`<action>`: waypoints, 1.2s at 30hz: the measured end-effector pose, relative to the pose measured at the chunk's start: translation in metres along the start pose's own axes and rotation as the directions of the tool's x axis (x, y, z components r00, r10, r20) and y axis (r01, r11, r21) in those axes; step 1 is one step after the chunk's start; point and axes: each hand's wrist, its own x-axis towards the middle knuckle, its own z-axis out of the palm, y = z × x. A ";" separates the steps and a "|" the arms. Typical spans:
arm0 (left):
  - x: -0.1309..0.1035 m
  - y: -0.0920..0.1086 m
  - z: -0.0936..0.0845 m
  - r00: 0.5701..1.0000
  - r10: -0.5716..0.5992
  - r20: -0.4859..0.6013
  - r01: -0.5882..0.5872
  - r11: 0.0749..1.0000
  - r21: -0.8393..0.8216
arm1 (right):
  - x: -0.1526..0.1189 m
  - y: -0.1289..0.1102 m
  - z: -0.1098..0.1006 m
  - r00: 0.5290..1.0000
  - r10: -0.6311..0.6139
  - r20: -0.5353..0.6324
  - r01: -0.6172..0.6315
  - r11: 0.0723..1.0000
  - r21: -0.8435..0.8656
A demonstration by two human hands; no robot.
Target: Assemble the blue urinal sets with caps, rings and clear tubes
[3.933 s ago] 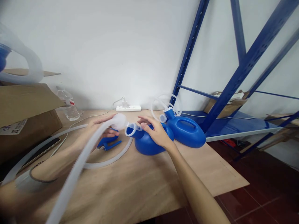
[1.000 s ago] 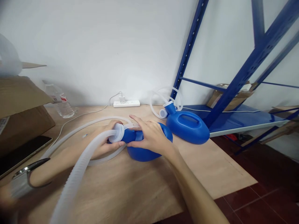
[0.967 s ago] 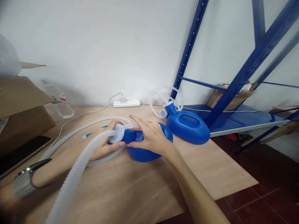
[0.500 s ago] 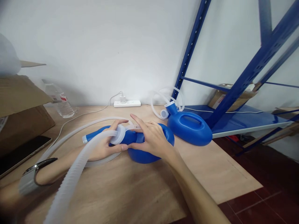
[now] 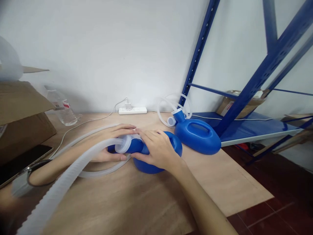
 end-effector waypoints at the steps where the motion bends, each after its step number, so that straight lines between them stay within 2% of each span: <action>1: 0.004 0.002 -0.004 1.000 0.024 0.009 -0.024 0.999 0.025 | 0.001 0.000 0.000 1.000 -0.013 0.007 0.013 1.000 -0.005; 4: 0.017 0.005 -0.008 0.992 0.122 0.029 -0.122 0.993 0.001 | 0.002 0.000 0.002 0.999 -0.019 0.027 0.019 0.999 -0.029; 7: 0.027 0.003 -0.006 0.974 0.227 -0.014 -0.227 0.974 -0.025 | 0.002 0.000 0.003 0.999 -0.001 0.047 0.004 0.998 -0.059; 13: 0.026 0.003 -0.004 0.955 0.287 -0.070 -0.276 0.951 0.141 | 0.003 -0.003 0.002 1.000 0.001 0.026 -0.001 1.000 0.002; 17: 0.026 0.009 -0.005 0.959 0.277 -0.066 -0.263 0.951 0.164 | 0.001 -0.003 0.002 0.998 -0.012 -0.053 0.016 0.997 0.071; 20: 0.028 0.013 -0.004 0.968 0.242 -0.064 -0.235 0.967 0.099 | -0.003 0.001 0.004 0.983 -0.054 -0.174 0.072 0.992 0.100; 23: 0.028 0.013 -0.001 0.967 0.236 -0.093 -0.234 0.972 0.025 | -0.005 0.003 0.007 0.959 -0.106 -0.262 0.124 0.991 0.053; 26: 0.027 0.012 0.001 0.964 0.235 -0.126 -0.238 0.971 -0.009 | -0.005 0.002 0.007 0.964 -0.112 -0.242 0.121 0.992 0.022; 31: 0.028 0.014 0.000 0.973 0.200 -0.113 -0.199 0.980 0.018 | -0.002 -0.002 0.002 0.983 -0.112 -0.149 0.113 0.994 0.000; 36: 0.030 0.018 0.000 0.970 0.219 -0.104 -0.216 0.976 0.039 | -0.002 -0.001 0.003 0.977 -0.154 -0.150 0.154 0.988 -0.010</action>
